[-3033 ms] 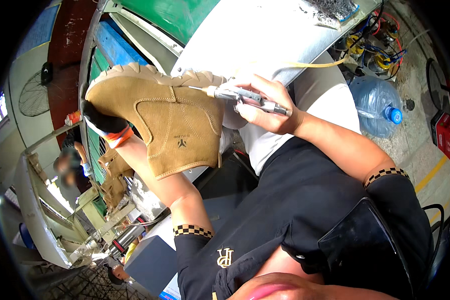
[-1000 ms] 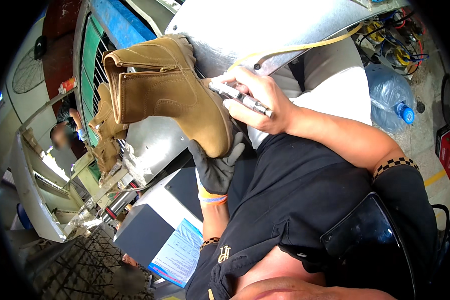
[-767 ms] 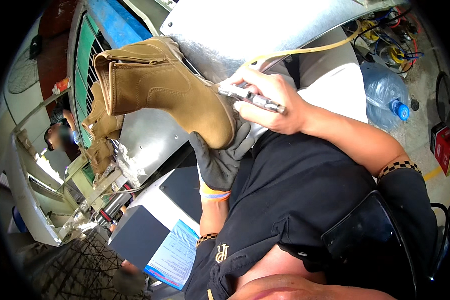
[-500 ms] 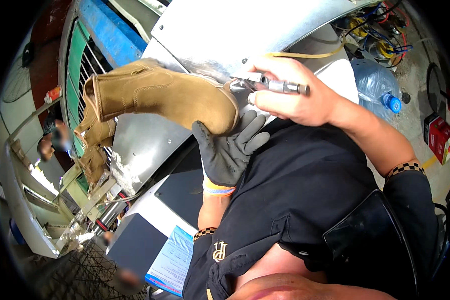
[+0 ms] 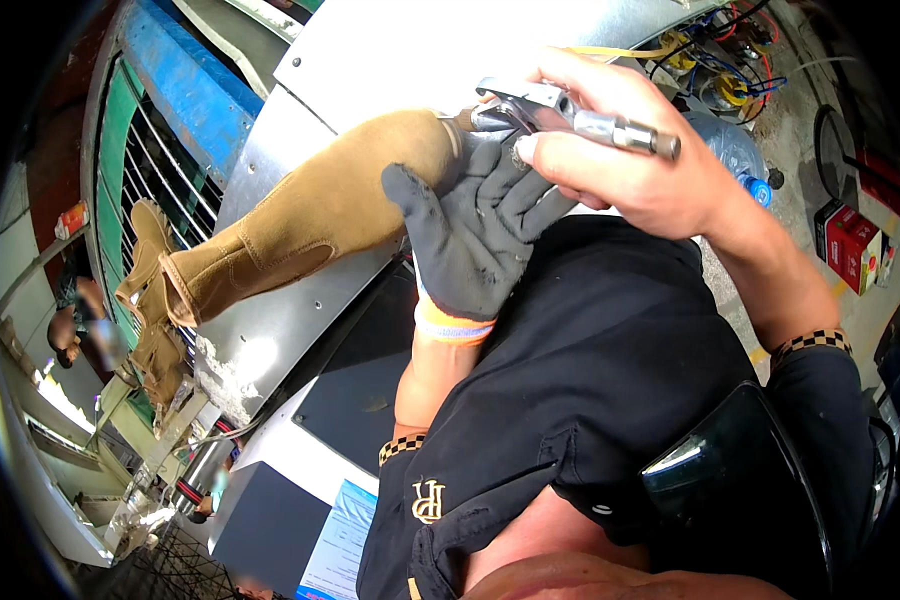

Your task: The person picks up a boot and uses a spray gun to apply material around the outsole and seams, repeating the action on multiple tan and black boots while rotating them by hand.

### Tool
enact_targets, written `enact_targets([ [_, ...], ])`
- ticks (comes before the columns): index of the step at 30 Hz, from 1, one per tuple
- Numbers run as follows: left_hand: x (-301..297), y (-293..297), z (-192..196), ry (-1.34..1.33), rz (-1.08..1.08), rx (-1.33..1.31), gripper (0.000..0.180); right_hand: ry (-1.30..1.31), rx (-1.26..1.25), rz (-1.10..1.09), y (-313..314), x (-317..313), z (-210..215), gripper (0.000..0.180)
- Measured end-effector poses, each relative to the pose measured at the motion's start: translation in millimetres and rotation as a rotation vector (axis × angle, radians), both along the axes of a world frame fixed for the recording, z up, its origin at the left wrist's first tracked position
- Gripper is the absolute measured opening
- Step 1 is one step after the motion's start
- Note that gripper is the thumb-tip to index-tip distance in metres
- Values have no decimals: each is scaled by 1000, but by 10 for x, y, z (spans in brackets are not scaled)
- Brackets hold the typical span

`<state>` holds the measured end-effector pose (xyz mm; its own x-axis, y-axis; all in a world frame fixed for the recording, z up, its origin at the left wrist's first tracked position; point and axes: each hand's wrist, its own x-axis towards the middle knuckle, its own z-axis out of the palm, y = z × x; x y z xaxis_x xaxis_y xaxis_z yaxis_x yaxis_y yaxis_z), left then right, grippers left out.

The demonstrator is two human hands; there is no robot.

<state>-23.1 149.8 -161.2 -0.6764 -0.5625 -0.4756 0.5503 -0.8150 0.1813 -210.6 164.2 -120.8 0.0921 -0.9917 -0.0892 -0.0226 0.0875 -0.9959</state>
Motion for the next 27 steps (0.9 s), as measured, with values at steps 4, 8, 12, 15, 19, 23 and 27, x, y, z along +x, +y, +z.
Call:
enact_targets([
  [4,-66,-129,-154,268,28,-21,111,112,-274,-116,166,171,-249,21],
  [8,-119,-230,-196,202,-9,-271,77,133,-299,-166,302,332,-431,40],
  [12,-14,-351,-417,275,-22,-345,81,133,-377,-174,247,426,-630,41],
  [15,156,-411,-52,-278,-282,-789,77,-218,-135,-54,62,83,-611,27],
  [19,1612,-456,949,-732,234,-1360,67,173,-458,-273,-247,-608,-867,26],
  [23,2137,-622,1355,-1721,-234,-1694,73,1106,-1024,-538,-715,-940,-1192,39],
  [27,1737,-817,1549,-1475,-836,-1750,32,-83,-556,-395,-783,-883,-875,28],
])
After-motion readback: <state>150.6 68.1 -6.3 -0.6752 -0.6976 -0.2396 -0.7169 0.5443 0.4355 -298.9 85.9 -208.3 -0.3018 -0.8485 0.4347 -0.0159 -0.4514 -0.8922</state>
